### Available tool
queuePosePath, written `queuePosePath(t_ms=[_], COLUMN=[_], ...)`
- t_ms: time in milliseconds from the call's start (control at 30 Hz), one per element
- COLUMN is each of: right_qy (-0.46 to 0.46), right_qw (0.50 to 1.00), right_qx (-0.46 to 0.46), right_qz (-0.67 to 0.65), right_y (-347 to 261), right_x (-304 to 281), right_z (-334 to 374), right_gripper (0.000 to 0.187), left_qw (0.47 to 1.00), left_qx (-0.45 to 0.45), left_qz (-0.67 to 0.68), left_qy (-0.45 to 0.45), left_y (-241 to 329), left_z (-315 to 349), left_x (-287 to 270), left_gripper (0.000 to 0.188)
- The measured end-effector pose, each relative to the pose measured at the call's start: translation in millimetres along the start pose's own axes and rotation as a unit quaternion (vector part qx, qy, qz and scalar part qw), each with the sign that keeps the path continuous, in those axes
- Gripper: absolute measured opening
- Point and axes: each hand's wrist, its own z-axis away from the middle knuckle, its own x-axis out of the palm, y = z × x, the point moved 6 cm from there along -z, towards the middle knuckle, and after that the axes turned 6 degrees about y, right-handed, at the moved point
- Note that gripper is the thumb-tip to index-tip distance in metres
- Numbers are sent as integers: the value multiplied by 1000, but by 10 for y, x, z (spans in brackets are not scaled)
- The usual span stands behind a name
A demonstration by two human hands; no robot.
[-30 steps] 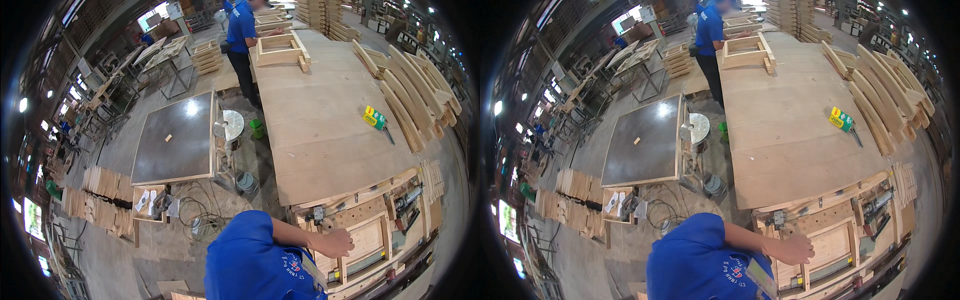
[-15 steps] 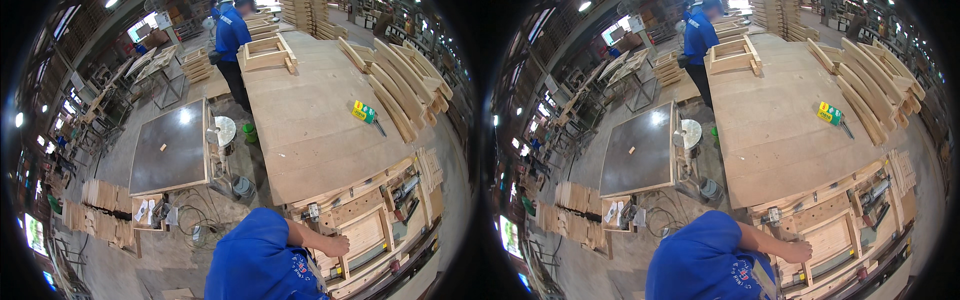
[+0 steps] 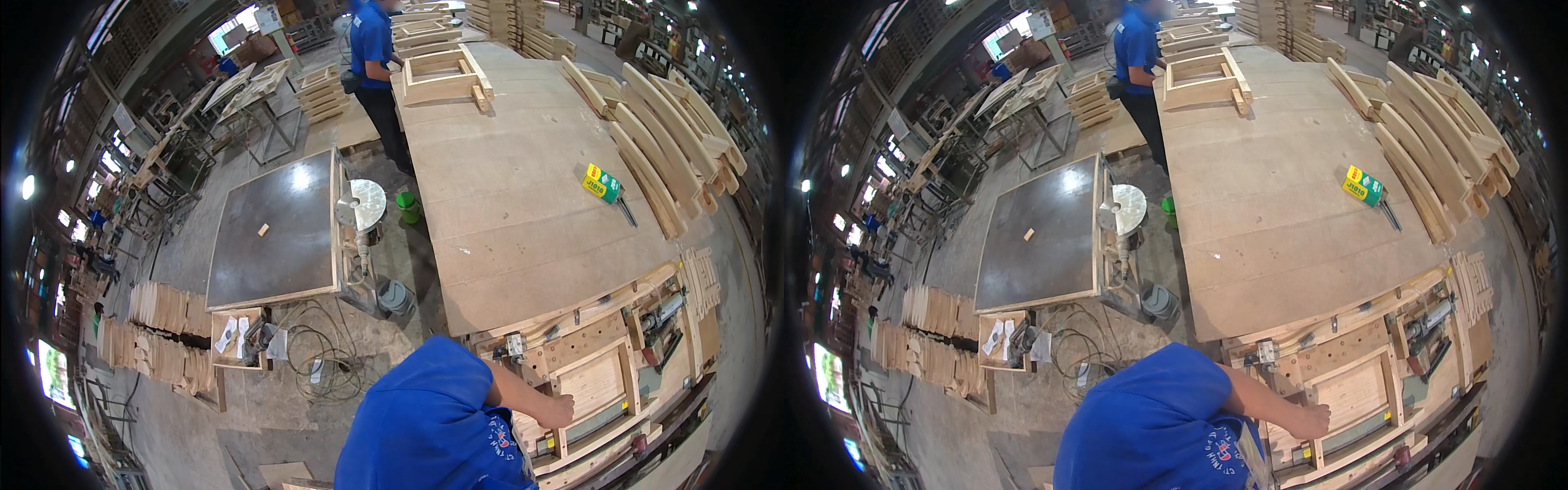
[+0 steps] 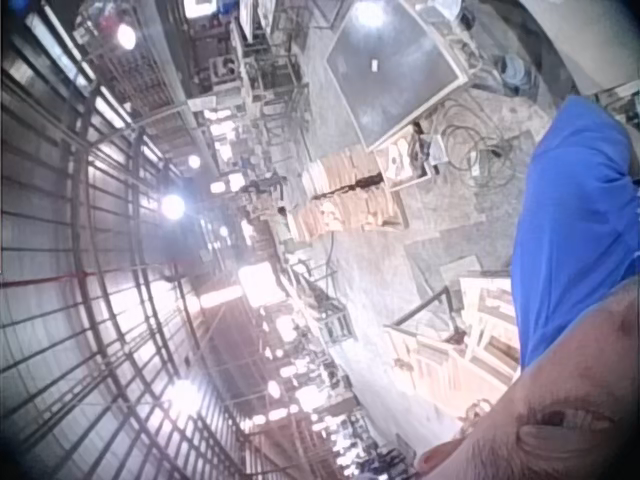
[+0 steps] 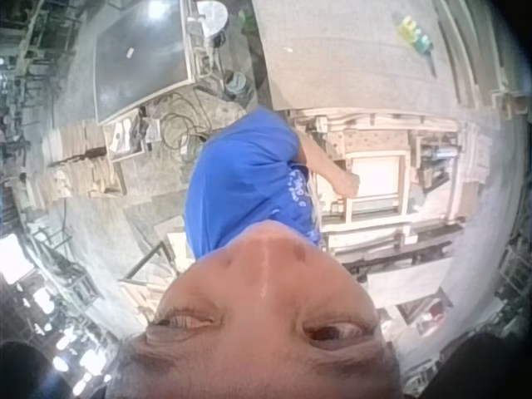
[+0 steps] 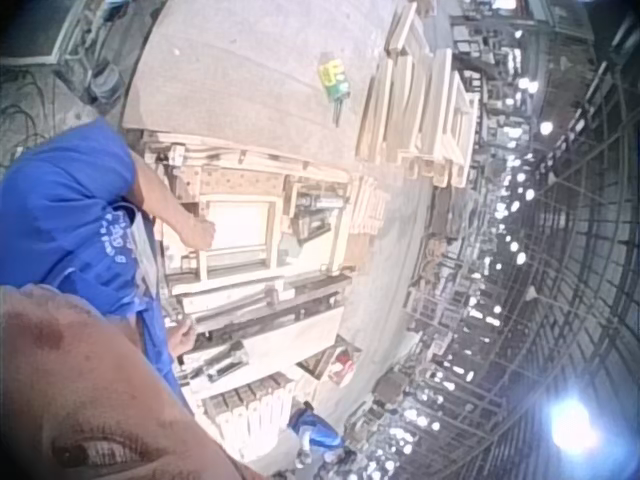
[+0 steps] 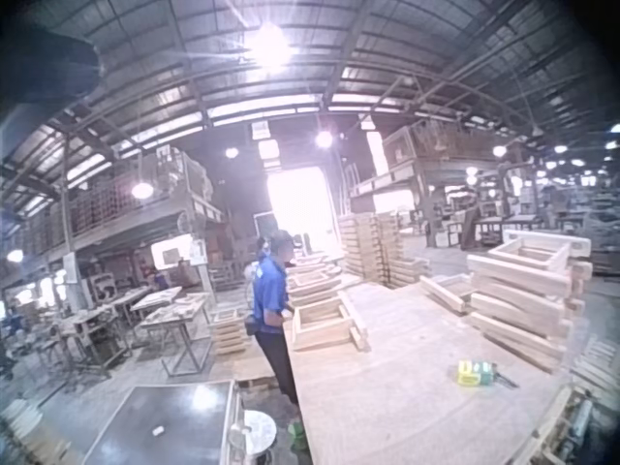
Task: The person assembles wooden chair frames by placing small wooden pieces into a jig, tapping them with a mallet, and fastening them with a pneumatic nail gun. The person repeats this process for multiple frames, moving completed frames aside and picking up new pieces.
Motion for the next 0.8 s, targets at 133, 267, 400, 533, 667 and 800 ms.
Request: queuePosePath(t_ms=[133, 267, 400, 533, 667, 800], right_qy=[-11, -21, 14, -32, -92, 21], right_qw=[1000, 999, 968, 999, 969, 999], right_qx=[2, 23, -246, 13, 214, 18], right_qz=[14, 13, 53, -12, -83, -32], right_y=[-273, -701, -902, -512, 237, 360], right_x=[-63, -142, -123, -245, -458, 15], right_z=[-38, -116, -225, -574, -1139, -1586], right_gripper=[33, 37, 41, 43, 44, 50], left_qw=[997, 998, 992, 988, 986, 983], left_qx=[-45, 2, 49, 84, 94, 91], left_qz=[12, 32, 79, 77, 101, 113], left_qy=[-56, -51, -82, -100, -97, -113], left_y=[-28, -105, -149, -171, -144, -134], left_z=[-83, -65, -79, -118, -159, -186], left_x=[43, 106, 59, 94, 61, 12], left_gripper=[23, 23, 32, 36, 34, 31])
